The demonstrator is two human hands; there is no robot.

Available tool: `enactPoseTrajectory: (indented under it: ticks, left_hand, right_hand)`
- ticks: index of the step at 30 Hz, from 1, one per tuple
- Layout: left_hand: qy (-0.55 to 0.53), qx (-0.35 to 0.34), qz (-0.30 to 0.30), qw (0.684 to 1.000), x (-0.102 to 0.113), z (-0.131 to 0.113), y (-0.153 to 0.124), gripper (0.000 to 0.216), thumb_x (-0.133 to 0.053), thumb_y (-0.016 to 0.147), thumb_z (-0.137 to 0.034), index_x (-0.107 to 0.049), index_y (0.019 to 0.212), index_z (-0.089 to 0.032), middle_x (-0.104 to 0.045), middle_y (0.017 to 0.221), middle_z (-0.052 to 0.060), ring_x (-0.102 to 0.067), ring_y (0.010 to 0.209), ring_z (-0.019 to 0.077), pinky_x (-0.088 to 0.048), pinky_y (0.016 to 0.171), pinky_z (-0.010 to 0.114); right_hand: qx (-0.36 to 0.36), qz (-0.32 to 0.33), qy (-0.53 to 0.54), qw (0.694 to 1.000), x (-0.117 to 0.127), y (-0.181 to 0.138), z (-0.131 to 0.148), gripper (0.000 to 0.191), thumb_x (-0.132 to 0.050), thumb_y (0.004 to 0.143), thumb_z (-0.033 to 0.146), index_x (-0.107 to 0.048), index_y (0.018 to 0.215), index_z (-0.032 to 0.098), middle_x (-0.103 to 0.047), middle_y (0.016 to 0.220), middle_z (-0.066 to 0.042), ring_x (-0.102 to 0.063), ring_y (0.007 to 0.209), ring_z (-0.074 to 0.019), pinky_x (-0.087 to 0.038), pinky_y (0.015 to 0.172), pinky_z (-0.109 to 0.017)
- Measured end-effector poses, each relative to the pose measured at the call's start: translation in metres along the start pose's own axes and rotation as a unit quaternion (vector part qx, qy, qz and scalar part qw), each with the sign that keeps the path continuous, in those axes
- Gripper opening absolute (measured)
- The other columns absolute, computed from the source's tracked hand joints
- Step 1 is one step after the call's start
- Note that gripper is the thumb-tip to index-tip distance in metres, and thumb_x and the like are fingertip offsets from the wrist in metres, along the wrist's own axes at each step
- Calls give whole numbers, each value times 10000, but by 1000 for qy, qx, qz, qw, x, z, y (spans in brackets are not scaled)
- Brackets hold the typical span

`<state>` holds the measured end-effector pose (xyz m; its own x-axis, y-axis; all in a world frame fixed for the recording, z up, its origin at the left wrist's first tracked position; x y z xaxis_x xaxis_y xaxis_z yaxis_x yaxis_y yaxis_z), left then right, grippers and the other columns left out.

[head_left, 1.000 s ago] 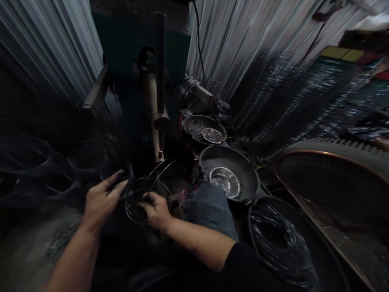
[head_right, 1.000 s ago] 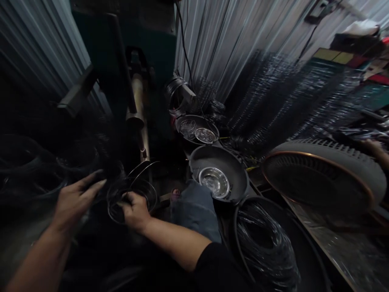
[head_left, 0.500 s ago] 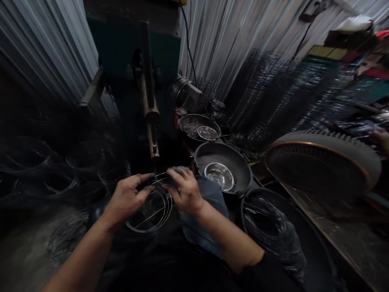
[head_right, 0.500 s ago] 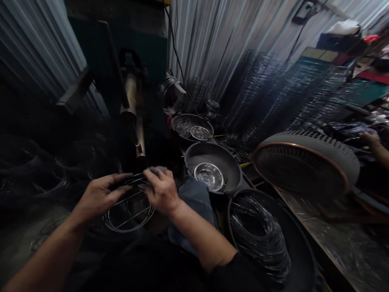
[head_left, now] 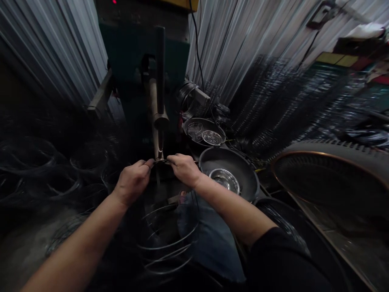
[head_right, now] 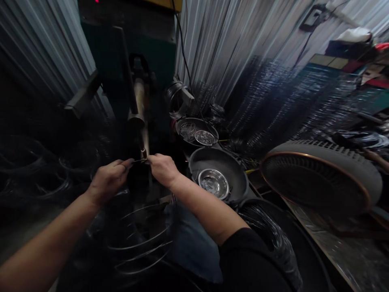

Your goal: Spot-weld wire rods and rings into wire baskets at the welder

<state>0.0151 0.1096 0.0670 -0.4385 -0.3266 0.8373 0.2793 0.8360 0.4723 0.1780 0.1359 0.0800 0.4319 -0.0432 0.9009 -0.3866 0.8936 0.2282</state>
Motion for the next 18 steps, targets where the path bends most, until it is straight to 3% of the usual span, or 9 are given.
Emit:
enactPoseTrajectory:
  ticks: [3, 6, 10, 18]
  left_hand:
    - [4, 23, 29, 999, -14, 8, 6, 344, -371, 906, -298, -673, 1026, -186, -638, 806, 67, -626, 722, 159, -489, 668, 245]
    - [-6, 36, 44, 998, -22, 12, 11, 325, -373, 897, -299, -675, 949, -192, -634, 791, 63, -623, 746, 162, -477, 665, 237]
    - [-19, 43, 39, 998, -26, 15, 18, 337, -365, 898, -309, -679, 888, -185, -630, 774, 66, -618, 737, 162, -476, 668, 242]
    - [-40, 60, 38, 997, -20, 19, 34, 316, -387, 860, -249, -687, 943, -188, -653, 807, 66, -634, 766, 171, -495, 714, 251]
  right_hand:
    - [-13, 57, -111, 992, -12, 8, -2, 312, -365, 918, 178, -647, 1054, 189, -659, 945, -85, -624, 819, -185, -434, 719, -263]
    - [-18, 80, -154, 985, -18, 13, -3, 317, -345, 902, 150, -627, 1042, 189, -658, 947, -89, -631, 801, -203, -430, 671, -274]
    - [-26, 93, -169, 981, -20, 22, -7, 297, -353, 901, 155, -621, 1024, 189, -656, 940, -99, -634, 804, -205, -430, 670, -272]
    - [-20, 82, -134, 987, -15, 43, -11, 271, -396, 906, 203, -645, 1012, 192, -662, 964, -86, -626, 838, -189, -414, 689, -257]
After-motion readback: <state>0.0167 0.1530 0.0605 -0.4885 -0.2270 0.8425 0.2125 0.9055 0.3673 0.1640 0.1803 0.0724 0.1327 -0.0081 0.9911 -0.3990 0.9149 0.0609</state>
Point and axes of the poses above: each hand's wrist, its own y-axis towards the middle knuckle, its own x-axis out of the back of the hand, z = x × y, the point moved 5 cm from there along y, towards the middle knuckle
